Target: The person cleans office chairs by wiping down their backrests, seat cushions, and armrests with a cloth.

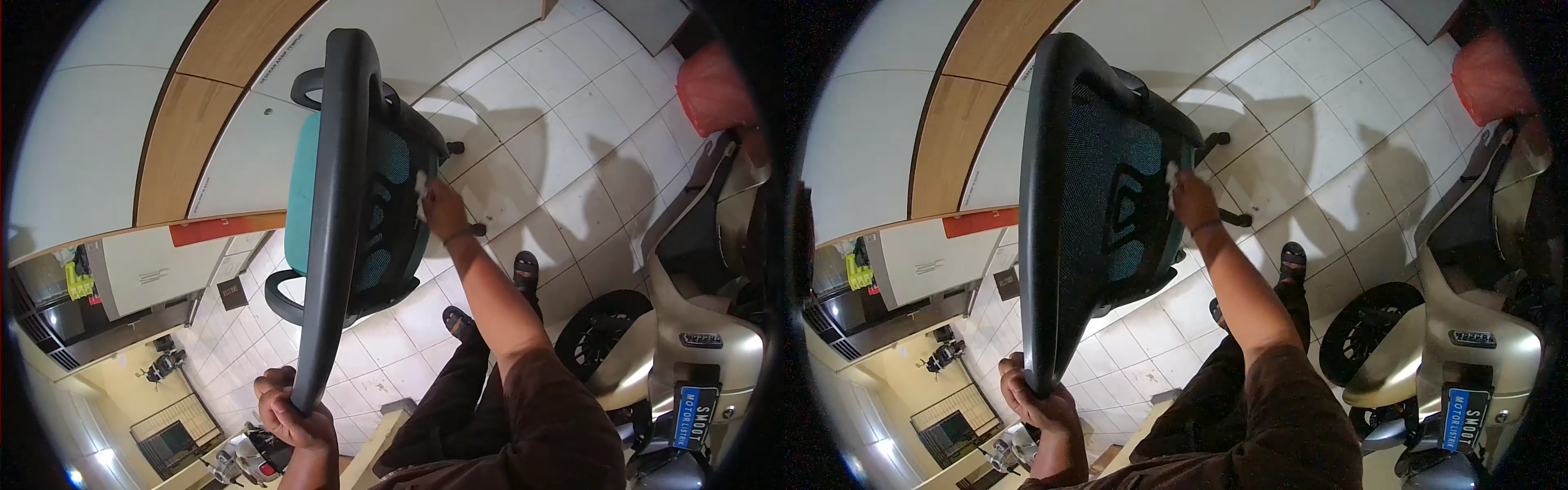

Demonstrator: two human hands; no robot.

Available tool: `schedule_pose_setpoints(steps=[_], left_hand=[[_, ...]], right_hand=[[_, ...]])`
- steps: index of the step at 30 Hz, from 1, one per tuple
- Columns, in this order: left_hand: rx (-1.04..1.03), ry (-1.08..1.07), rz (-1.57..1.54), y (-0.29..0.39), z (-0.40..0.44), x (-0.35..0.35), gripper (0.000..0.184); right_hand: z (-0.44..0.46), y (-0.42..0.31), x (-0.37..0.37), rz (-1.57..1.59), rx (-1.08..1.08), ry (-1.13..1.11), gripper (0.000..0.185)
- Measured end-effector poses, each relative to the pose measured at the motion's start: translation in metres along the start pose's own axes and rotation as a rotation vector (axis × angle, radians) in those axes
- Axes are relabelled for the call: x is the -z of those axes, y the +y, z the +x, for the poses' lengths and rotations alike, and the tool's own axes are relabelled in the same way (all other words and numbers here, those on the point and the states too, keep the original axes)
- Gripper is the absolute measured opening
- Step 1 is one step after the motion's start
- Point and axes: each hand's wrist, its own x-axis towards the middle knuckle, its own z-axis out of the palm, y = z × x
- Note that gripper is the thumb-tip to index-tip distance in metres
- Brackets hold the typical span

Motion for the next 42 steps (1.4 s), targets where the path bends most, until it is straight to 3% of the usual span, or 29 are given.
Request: schedule_pose_setpoints(steps=[2,4,5,8,10,12,15,20,21,24,26,28,29,30,31,34,37,39,41,42], left_hand=[[0.020,0.025,-0.027,0.001,0.001,-0.004,0.027],[0.004,0.034,0.006,-0.003,0.001,0.000,0.030],[-0.004,0.040,0.045,-0.005,0.000,0.003,0.034],[0.033,0.005,-0.027,0.000,-0.001,0.005,0.024],[0.034,0.005,-0.016,0.001,0.000,0.004,0.024],[0.039,0.007,-0.008,0.001,0.001,0.004,0.024],[0.042,-0.012,-0.028,0.002,0.000,0.004,0.023],[0.004,0.026,-0.061,-0.004,-0.003,-0.001,0.024],[0.010,0.031,-0.065,-0.003,-0.003,-0.001,0.024],[0.023,0.053,-0.060,-0.004,-0.005,0.002,0.024],[0.000,0.005,-0.063,-0.009,-0.005,0.009,0.024],[-0.015,0.015,-0.069,-0.009,-0.003,0.006,0.024],[-0.024,0.027,-0.075,-0.008,-0.004,0.004,0.024],[-0.013,0.026,-0.061,-0.008,-0.004,0.003,0.024],[0.000,0.052,-0.081,-0.008,-0.003,0.002,0.024],[0.015,0.127,0.005,-0.005,-0.003,-0.002,0.031],[0.002,0.086,-0.027,0.000,-0.002,-0.007,0.023],[0.011,0.054,-0.016,0.003,-0.002,-0.006,0.023],[0.018,0.008,0.006,0.000,0.000,-0.002,0.023],[0.006,0.008,0.002,-0.001,0.002,-0.003,0.023]], right_hand=[[-0.042,0.010,-0.020,0.047,0.369,-0.028,0.021],[-0.068,-0.009,-0.020,-0.139,0.322,-0.283,0.021],[-0.067,-0.018,-0.017,-0.146,0.195,-0.282,0.019],[-0.014,-0.022,-0.010,-0.176,0.141,-0.133,0.020],[0.045,-0.004,-0.018,-0.337,0.200,-0.025,0.021],[0.084,-0.029,0.012,-0.284,0.166,0.052,0.024],[0.104,-0.010,-0.009,-0.423,0.107,-0.013,0.026],[-0.005,-0.012,-0.022,-0.267,0.125,-0.126,0.024],[-0.036,-0.012,-0.022,-0.181,0.237,-0.153,0.023],[-0.100,-0.011,-0.037,-0.146,0.330,-0.568,0.023],[-0.119,-0.026,-0.021,-0.007,0.334,-0.588,0.025],[-0.103,-0.025,-0.028,0.080,0.321,-0.278,0.017],[-0.086,-0.026,-0.022,0.207,0.216,-0.124,0.017],[-0.066,-0.019,-0.023,0.110,0.066,-0.019,0.018],[-0.046,-0.021,-0.019,0.071,0.093,0.149,0.018],[-0.019,-0.017,-0.021,0.006,0.137,0.246,0.018],[-0.039,-0.020,-0.034,-0.026,0.211,0.245,0.019],[-0.078,-0.021,-0.033,-0.260,0.145,-0.231,0.017],[-0.122,-0.004,-0.039,-0.004,0.273,-0.172,0.014],[-0.140,0.008,-0.048,0.026,0.198,-0.288,0.014]])
